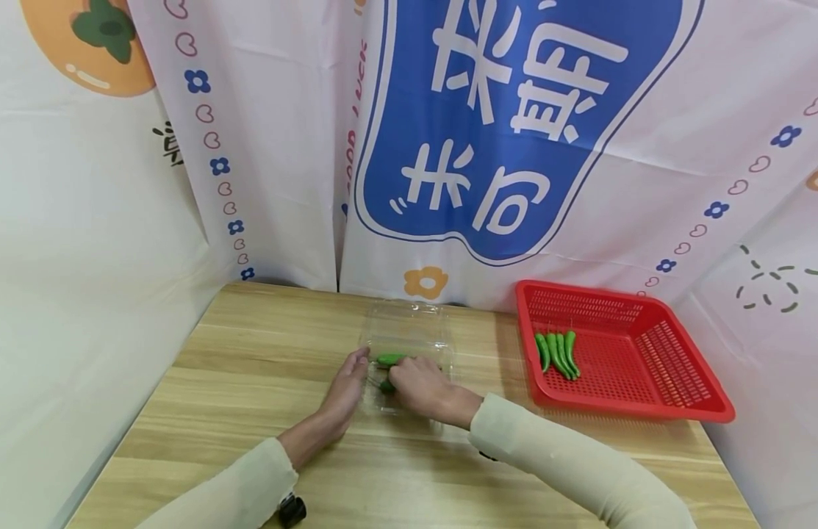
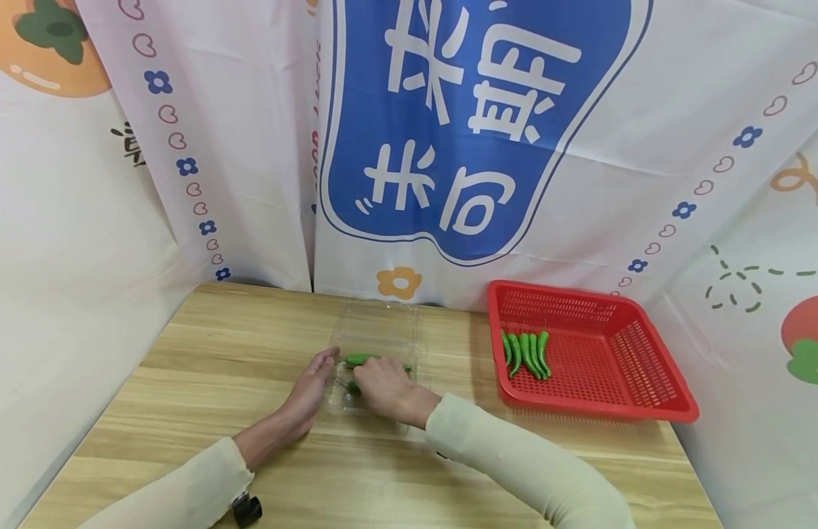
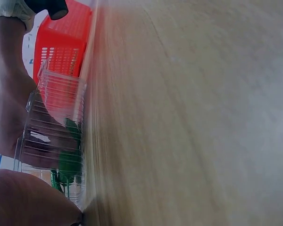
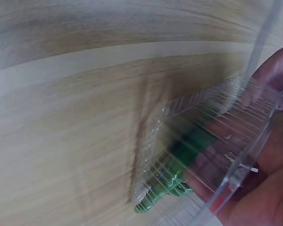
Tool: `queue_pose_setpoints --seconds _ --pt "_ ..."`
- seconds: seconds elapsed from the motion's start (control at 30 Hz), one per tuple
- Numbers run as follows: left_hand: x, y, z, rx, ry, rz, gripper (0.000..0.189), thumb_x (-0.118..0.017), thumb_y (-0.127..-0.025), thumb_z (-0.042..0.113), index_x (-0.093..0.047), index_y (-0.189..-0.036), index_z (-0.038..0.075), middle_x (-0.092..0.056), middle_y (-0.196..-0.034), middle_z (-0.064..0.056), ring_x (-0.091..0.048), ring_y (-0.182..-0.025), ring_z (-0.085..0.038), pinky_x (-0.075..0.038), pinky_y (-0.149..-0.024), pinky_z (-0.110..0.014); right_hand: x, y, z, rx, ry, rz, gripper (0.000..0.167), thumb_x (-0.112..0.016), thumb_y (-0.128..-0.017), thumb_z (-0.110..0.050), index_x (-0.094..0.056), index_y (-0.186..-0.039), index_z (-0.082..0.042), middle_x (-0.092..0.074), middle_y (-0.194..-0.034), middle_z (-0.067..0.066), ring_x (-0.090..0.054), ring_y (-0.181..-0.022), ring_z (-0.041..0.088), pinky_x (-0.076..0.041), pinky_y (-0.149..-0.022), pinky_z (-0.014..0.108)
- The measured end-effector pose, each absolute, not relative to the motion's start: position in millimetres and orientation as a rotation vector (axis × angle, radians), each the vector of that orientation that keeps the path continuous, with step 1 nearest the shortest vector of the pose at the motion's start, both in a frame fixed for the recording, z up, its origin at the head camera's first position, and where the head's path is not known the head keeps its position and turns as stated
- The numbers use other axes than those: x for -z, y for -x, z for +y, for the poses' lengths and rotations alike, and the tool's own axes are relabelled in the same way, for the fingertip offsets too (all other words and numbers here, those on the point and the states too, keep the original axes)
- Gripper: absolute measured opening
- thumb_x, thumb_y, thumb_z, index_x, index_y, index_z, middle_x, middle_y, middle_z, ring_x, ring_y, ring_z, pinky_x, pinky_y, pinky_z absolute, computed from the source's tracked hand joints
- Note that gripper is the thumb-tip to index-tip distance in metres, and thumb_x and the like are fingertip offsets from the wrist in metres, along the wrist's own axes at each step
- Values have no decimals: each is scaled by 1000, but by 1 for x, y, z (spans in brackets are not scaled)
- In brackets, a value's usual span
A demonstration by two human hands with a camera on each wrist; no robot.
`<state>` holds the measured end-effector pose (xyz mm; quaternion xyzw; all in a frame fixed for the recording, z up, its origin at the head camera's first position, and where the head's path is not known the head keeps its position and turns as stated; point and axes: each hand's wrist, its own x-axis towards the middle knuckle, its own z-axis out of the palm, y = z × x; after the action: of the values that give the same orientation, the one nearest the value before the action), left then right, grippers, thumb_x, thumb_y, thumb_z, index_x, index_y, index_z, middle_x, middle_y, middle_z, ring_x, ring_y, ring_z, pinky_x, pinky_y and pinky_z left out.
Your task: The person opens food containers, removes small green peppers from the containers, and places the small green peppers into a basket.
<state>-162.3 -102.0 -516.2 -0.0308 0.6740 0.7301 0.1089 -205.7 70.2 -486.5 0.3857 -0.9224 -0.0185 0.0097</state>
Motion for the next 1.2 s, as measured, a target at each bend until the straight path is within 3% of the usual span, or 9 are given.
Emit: queue_pose_setpoints --seconds 0.3,0.77,1.0,1.2 --pt "516 162 -102 -2145 95 1990 55 -28 -117 25 -20 -166 2 -14 -176 -20 -8 -161 -46 -9 -130 -64 491 209 71 25 -1210 -2853 34 -76 -96 -19 -62 -66 -15 -77 -83 6 -54 -53 14 -53 -43 33" --pt "519 164 -101 -2152 97 1987 56 -27 -117 26 -19 -167 1 -13 -176 -21 -7 -161 -45 -8 -131 -63 484 205 68 -47 -1161 -2925 27 -79 -86 -7 -61 -66 -15 -76 -80 7 -56 -54 16 -52 -44 33" --pt "518 163 -101 -2152 84 1964 56 -25 -118 28 -17 -167 2 -11 -176 -20 -5 -162 -45 -6 -131 -63 475 206 69 -86 -1079 -2976 29 -78 -79 -1 -57 -64 -15 -64 -65 3 -55 -54 16 -52 -47 32" --pt "518 164 -102 -2146 84 1963 56 -25 -118 28 -17 -167 3 -11 -176 -20 -5 -161 -46 -6 -130 -65 469 204 72 -153 -1056 -2958 29 -74 -80 2 -57 -63 -16 -63 -63 3 -54 -53 15 -51 -45 31"
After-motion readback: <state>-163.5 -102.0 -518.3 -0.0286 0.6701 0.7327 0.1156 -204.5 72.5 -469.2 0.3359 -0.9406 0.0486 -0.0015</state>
